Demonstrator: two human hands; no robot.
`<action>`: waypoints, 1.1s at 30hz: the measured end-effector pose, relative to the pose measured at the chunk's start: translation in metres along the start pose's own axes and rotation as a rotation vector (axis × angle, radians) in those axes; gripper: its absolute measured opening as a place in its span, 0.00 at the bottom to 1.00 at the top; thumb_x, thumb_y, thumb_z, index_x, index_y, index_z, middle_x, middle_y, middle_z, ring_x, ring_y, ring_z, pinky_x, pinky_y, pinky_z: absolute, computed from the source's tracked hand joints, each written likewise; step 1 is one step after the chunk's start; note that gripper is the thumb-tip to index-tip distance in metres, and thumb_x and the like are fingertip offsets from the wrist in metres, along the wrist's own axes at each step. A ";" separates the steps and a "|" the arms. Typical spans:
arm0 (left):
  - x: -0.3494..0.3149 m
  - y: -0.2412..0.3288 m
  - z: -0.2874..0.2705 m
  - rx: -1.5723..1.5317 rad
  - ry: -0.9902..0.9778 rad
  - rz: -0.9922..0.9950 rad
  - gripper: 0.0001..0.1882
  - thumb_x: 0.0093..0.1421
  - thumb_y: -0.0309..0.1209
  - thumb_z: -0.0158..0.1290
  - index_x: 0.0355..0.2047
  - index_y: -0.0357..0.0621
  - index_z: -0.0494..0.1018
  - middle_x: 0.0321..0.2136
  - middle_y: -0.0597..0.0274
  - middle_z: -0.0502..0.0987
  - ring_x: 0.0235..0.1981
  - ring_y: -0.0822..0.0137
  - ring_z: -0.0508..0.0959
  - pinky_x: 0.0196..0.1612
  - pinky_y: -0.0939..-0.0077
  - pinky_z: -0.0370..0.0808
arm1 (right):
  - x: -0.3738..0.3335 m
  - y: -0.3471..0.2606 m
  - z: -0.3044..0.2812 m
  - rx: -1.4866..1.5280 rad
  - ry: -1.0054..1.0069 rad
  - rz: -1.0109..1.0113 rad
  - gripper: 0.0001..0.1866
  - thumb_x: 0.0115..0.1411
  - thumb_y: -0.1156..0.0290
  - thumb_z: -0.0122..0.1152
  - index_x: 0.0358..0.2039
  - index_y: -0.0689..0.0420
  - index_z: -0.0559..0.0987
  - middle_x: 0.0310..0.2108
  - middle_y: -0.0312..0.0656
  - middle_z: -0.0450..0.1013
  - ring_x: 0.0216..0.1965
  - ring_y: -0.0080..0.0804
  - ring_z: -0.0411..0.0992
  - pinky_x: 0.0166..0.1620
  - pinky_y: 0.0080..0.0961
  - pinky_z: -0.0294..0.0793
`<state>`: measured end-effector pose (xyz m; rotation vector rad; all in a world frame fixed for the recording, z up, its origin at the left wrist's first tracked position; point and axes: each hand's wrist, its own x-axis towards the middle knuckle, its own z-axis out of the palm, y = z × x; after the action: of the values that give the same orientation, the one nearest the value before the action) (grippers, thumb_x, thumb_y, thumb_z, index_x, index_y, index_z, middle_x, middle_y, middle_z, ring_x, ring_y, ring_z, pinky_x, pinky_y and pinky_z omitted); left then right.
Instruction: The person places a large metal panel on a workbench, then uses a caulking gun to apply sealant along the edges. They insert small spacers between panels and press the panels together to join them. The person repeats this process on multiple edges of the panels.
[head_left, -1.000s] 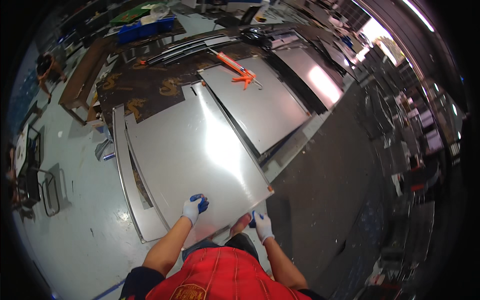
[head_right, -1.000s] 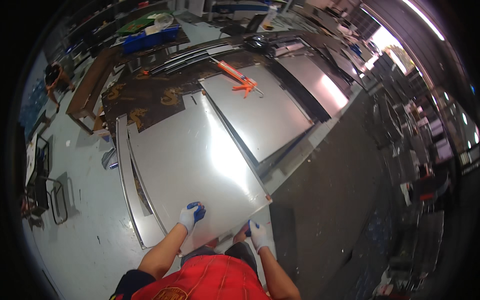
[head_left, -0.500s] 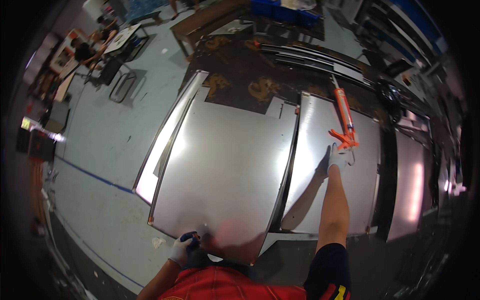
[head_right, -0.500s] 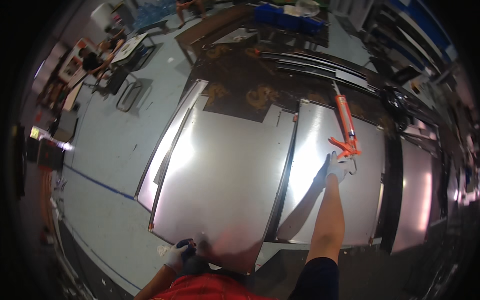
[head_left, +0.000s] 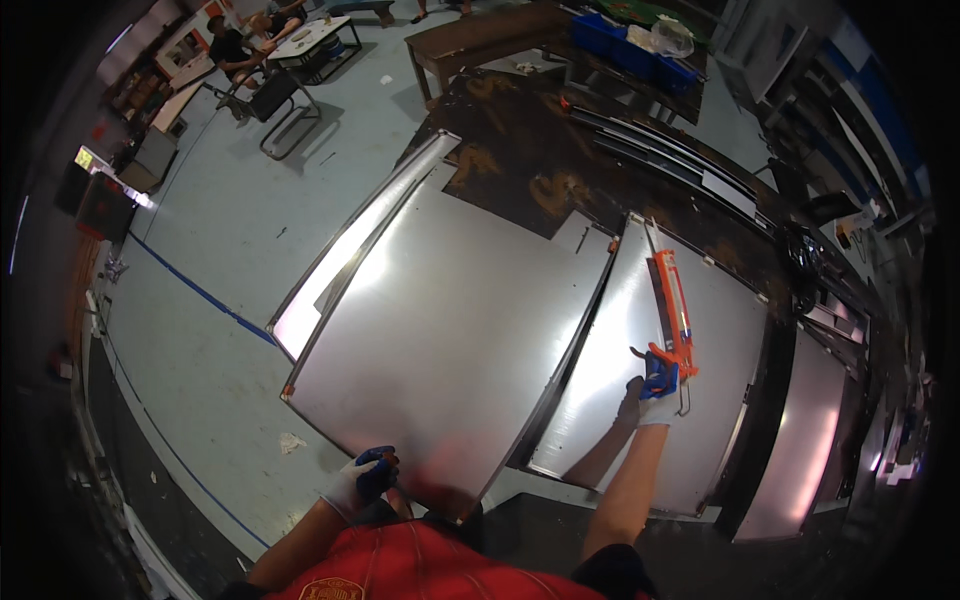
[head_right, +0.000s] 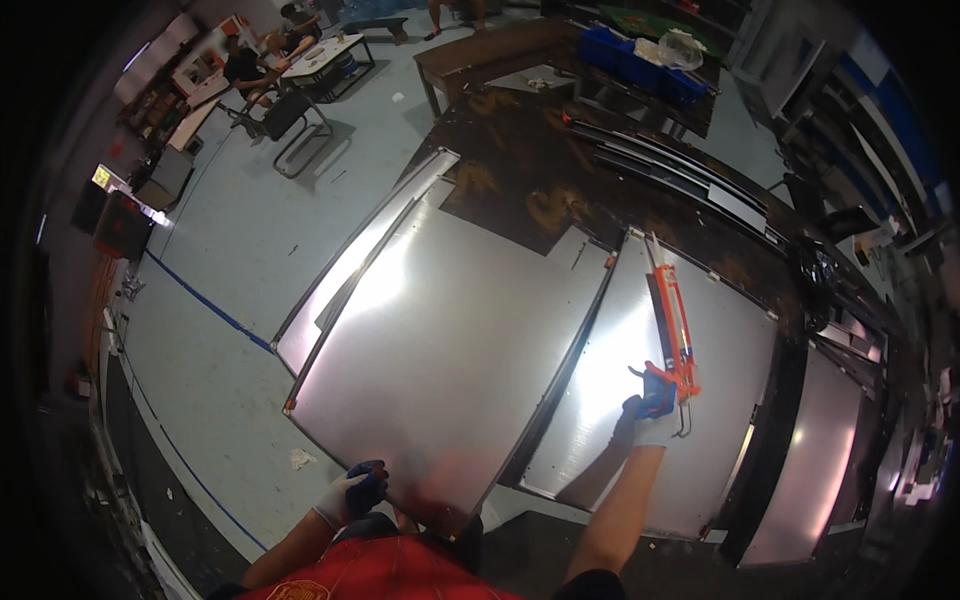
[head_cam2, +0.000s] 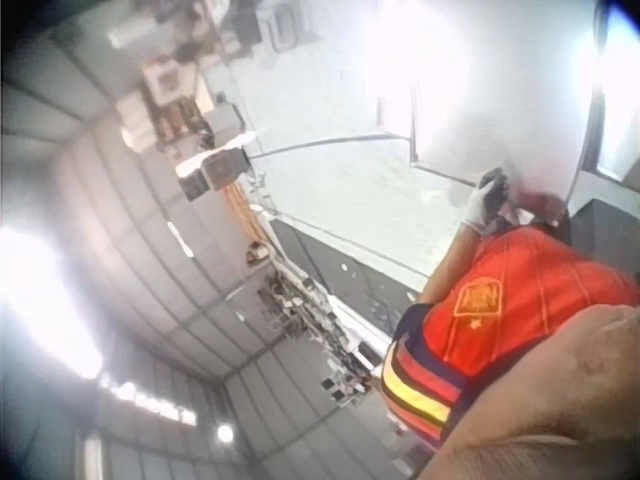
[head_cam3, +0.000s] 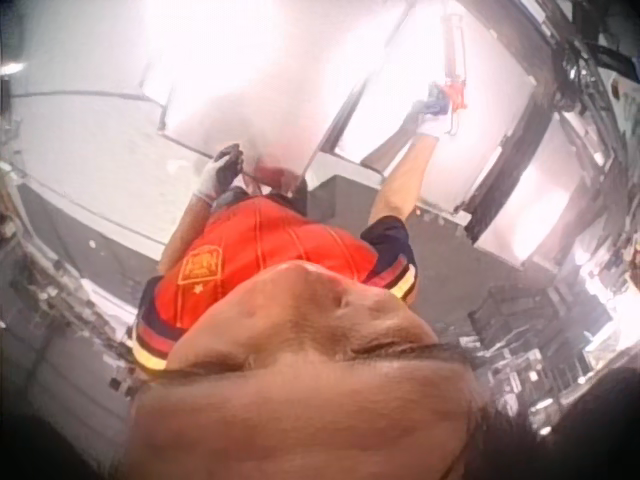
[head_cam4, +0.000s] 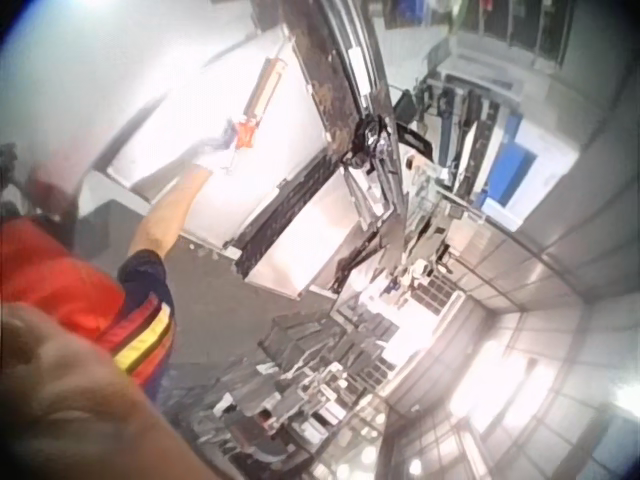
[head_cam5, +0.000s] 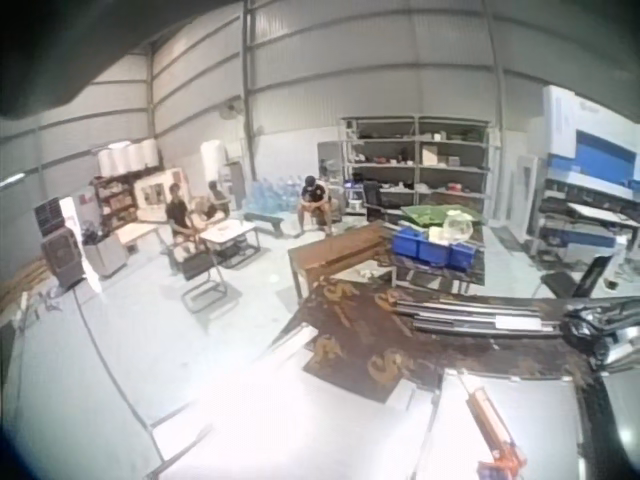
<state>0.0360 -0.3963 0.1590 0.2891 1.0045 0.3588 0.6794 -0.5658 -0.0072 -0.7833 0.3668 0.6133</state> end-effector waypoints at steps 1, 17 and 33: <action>0.002 0.002 -0.003 -0.031 -0.048 -0.001 0.23 0.71 0.31 0.58 0.65 0.41 0.72 0.51 0.57 0.81 0.48 0.60 0.83 0.52 0.63 0.80 | -0.005 0.001 -0.002 0.144 0.001 0.014 0.24 0.80 0.61 0.48 0.71 0.59 0.68 0.65 0.55 0.72 0.25 0.24 0.68 0.26 0.17 0.72; 0.043 0.108 -0.168 -0.144 -0.146 0.442 0.18 0.76 0.35 0.54 0.63 0.45 0.74 0.53 0.60 0.79 0.52 0.64 0.79 0.56 0.70 0.79 | -0.396 0.149 0.086 -0.171 -0.422 0.086 0.23 0.78 0.52 0.54 0.58 0.58 0.72 0.48 0.46 0.76 0.60 0.54 0.75 0.66 0.63 0.72; 0.002 0.263 -0.229 -0.236 -0.174 0.382 0.17 0.74 0.38 0.57 0.59 0.46 0.76 0.48 0.60 0.83 0.44 0.66 0.81 0.47 0.70 0.79 | -0.690 0.267 0.157 -0.531 -0.446 0.106 0.25 0.75 0.59 0.60 0.60 0.66 0.68 0.44 0.53 0.77 0.44 0.49 0.81 0.52 0.57 0.82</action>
<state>-0.2017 -0.1412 0.1460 0.2923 0.7248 0.7798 -0.0067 -0.5603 0.3105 -1.1034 -0.1773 0.9810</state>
